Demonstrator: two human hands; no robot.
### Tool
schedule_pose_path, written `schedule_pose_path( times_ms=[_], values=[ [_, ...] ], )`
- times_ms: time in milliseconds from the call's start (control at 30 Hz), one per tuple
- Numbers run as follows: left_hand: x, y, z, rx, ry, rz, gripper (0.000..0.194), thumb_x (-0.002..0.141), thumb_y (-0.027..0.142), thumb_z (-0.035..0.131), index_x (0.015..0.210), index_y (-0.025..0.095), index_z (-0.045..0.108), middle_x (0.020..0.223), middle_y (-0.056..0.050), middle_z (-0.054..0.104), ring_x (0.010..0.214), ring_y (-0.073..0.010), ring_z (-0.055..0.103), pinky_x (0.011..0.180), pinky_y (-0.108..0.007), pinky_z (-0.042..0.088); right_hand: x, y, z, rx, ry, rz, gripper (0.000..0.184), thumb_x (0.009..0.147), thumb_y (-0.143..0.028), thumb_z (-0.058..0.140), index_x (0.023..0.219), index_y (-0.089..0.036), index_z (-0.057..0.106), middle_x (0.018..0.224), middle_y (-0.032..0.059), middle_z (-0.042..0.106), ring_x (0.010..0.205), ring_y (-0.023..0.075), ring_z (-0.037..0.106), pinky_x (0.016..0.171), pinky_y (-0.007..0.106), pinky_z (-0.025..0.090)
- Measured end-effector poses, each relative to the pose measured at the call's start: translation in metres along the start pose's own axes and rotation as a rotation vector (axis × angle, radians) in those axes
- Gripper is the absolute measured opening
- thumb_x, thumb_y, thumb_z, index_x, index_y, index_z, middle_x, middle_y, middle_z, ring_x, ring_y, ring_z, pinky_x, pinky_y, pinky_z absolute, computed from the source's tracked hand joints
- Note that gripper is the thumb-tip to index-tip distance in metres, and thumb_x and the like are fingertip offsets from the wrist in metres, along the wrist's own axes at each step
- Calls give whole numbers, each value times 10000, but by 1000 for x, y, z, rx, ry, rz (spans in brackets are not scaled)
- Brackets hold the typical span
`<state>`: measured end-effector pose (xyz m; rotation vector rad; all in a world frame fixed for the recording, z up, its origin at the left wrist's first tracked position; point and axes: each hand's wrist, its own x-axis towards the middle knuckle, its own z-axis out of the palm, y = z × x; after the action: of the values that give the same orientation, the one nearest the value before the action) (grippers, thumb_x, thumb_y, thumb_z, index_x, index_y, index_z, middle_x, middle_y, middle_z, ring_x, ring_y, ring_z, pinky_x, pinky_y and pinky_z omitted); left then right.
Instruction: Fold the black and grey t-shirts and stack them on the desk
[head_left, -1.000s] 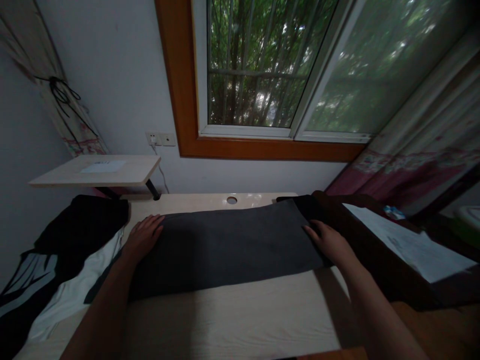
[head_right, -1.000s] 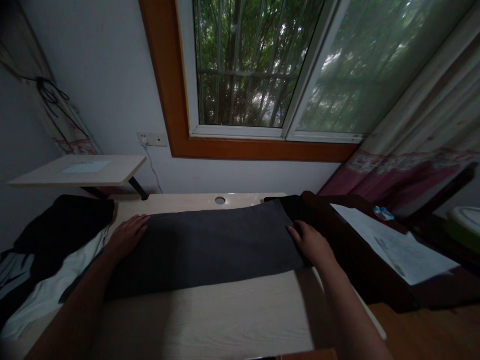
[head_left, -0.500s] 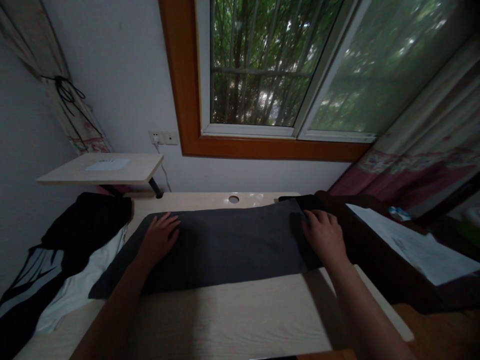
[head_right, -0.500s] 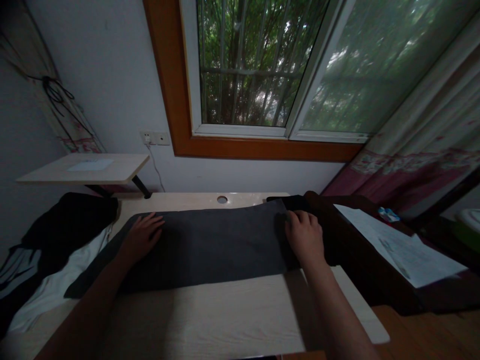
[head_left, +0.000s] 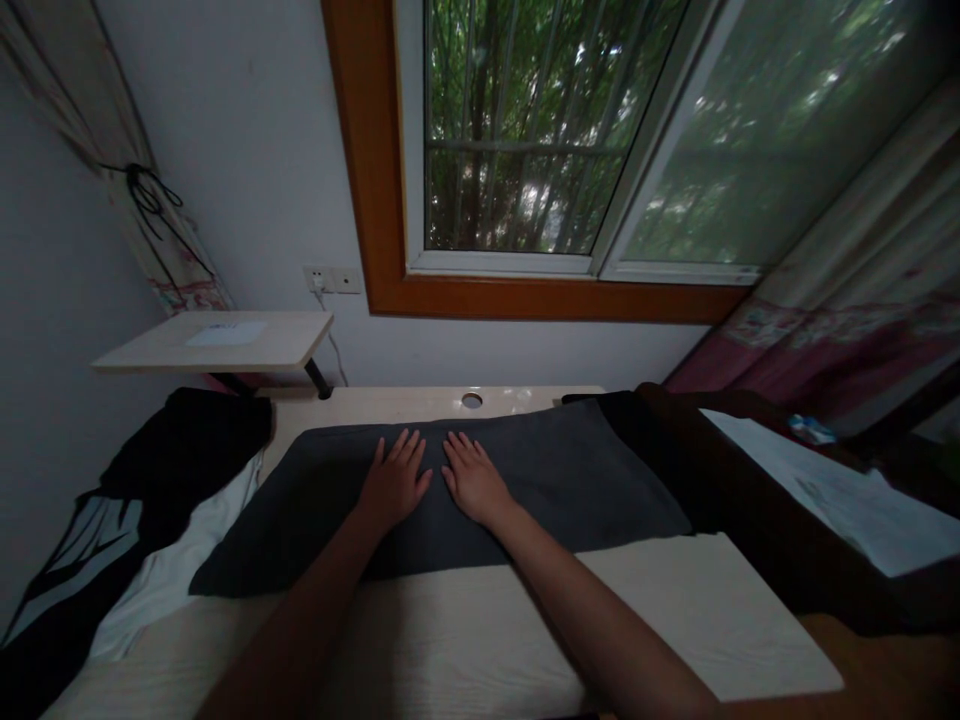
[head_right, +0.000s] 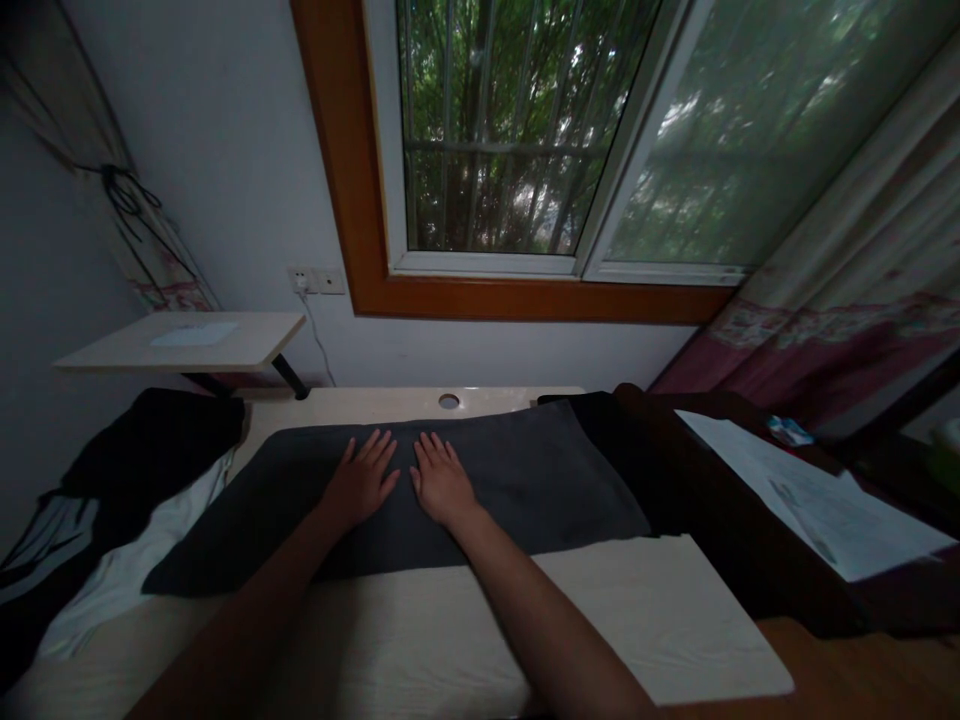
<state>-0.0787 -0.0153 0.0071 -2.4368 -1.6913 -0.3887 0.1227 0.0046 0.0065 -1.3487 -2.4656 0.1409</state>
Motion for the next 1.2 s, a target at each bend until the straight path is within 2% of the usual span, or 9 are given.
schedule_pose_path(
  times_ms=[100, 167, 400, 567, 900, 1067, 1200],
  values=[
    [-2, -11, -1, -4, -30, -1, 570, 1011, 443, 362, 1558, 289, 399, 1622, -82, 393, 1523, -299, 310, 1221, -615, 234, 0, 20, -2, -21, -15, 47, 643, 1032, -535, 378, 1538, -143, 437, 1638, 138, 333, 1533, 296, 270, 1245, 510, 216],
    [-4, -20, -3, 9, -41, -35, 572, 1014, 462, 351, 1558, 294, 397, 1639, -80, 360, 1531, -296, 291, 1225, -611, 219, -1, 38, -7, -44, -30, 83, 680, 1029, -583, 350, 1549, -152, 420, 1647, 136, 312, 1539, 292, 254, 1246, 510, 203],
    [-15, -62, -7, -4, -97, -138, 650, 1019, 563, 277, 1566, 222, 370, 1652, -126, 321, 1533, -305, 287, 1211, -619, 224, -15, 105, -22, -139, -40, 268, 698, 1032, -590, 317, 1561, -142, 393, 1666, 144, 261, 1543, 276, 244, 1246, 499, 185],
    [-23, -86, -4, 20, -79, -170, 651, 1023, 552, 271, 1545, 185, 403, 1647, -130, 336, 1533, -298, 288, 1220, -590, 230, -27, 135, -28, -173, -17, 343, 668, 1039, -552, 303, 1552, -138, 409, 1661, 143, 278, 1538, 272, 259, 1238, 481, 215],
    [-29, -107, -4, 73, -56, -208, 655, 1015, 534, 301, 1534, 152, 413, 1632, -145, 366, 1522, -305, 312, 1226, -557, 243, -31, 146, -24, -172, 39, 353, 619, 1037, -491, 308, 1536, -147, 436, 1644, 137, 327, 1525, 280, 292, 1236, 486, 234],
    [-34, -110, -6, 91, -21, -233, 674, 1010, 554, 298, 1532, 144, 412, 1623, -156, 381, 1519, -319, 315, 1228, -579, 216, -32, 145, -27, -174, 44, 351, 611, 1038, -477, 320, 1521, -128, 452, 1638, 149, 337, 1516, 292, 312, 1236, 482, 236],
    [-33, -106, -8, 85, -7, -242, 654, 1013, 520, 308, 1551, 156, 384, 1636, -148, 358, 1529, -336, 285, 1217, -624, 205, -32, 135, -33, -165, 74, 333, 590, 1041, -428, 327, 1527, -112, 438, 1641, 160, 324, 1515, 295, 313, 1234, 495, 237]
  ],
)
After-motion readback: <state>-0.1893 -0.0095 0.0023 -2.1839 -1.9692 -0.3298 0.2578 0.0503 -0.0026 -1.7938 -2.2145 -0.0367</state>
